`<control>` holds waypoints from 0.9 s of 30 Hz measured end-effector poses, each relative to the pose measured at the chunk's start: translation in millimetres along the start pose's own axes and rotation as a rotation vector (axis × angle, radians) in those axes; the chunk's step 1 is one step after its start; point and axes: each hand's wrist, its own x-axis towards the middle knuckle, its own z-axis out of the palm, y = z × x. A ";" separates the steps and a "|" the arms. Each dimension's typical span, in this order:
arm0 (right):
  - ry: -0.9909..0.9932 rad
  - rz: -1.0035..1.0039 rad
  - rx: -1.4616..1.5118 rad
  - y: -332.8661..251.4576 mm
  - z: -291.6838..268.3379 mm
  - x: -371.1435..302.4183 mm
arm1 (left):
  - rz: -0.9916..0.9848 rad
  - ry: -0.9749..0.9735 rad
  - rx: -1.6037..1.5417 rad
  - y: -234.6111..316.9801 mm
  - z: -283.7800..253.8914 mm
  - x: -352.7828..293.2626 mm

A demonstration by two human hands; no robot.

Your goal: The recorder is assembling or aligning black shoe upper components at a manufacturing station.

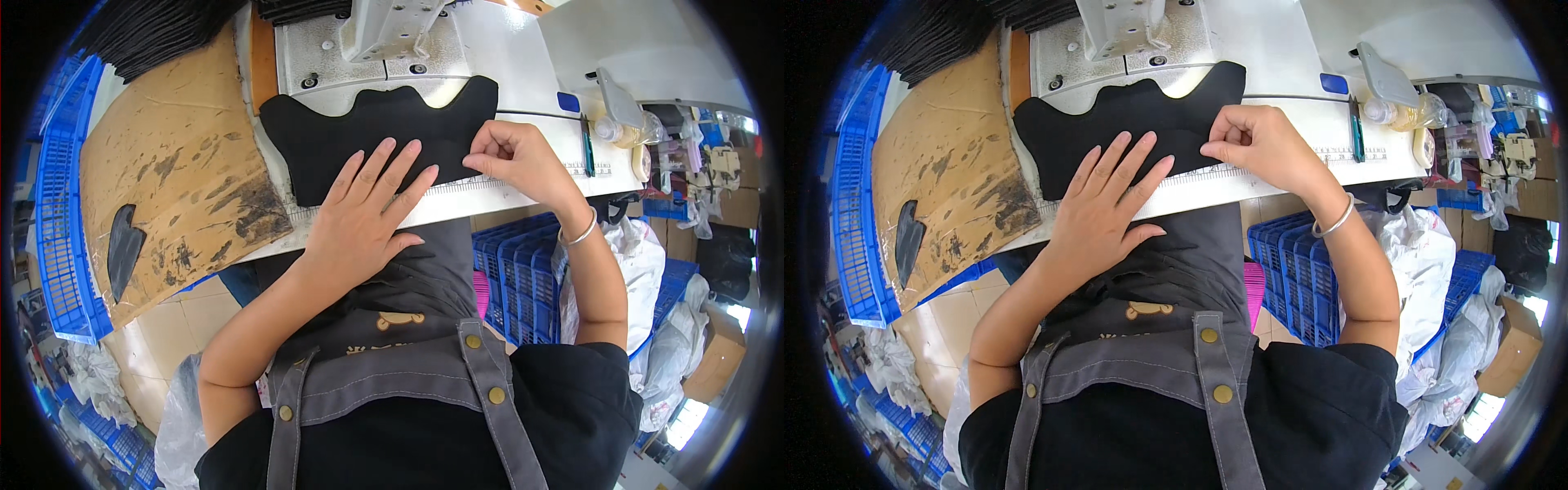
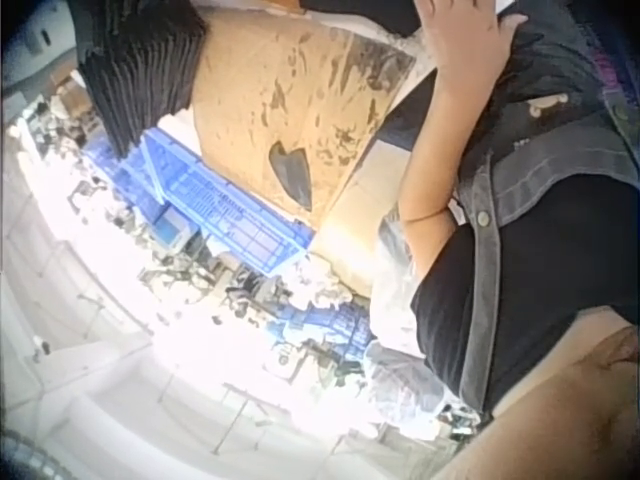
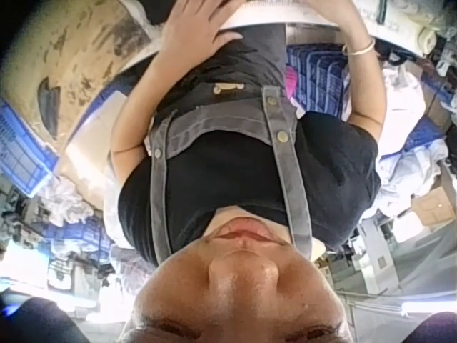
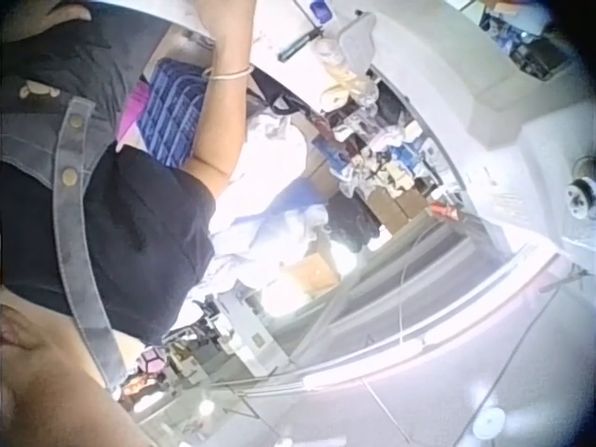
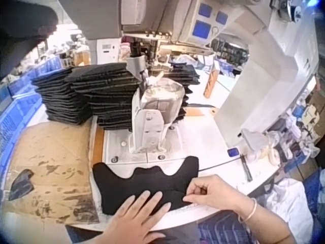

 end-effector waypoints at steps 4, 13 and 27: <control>0.180 -0.110 -0.304 -9.7 11.2 -6.3 | -0.006 0.006 -0.001 -1.0 -0.3 -1.8; 0.151 -0.512 -0.820 -14.0 46.3 -13.2 | -0.202 0.062 0.101 -0.9 -3.8 -19.9; 0.289 -1.125 -1.133 -35.4 8.1 7.3 | 0.052 0.354 0.385 -9.0 -21.5 14.1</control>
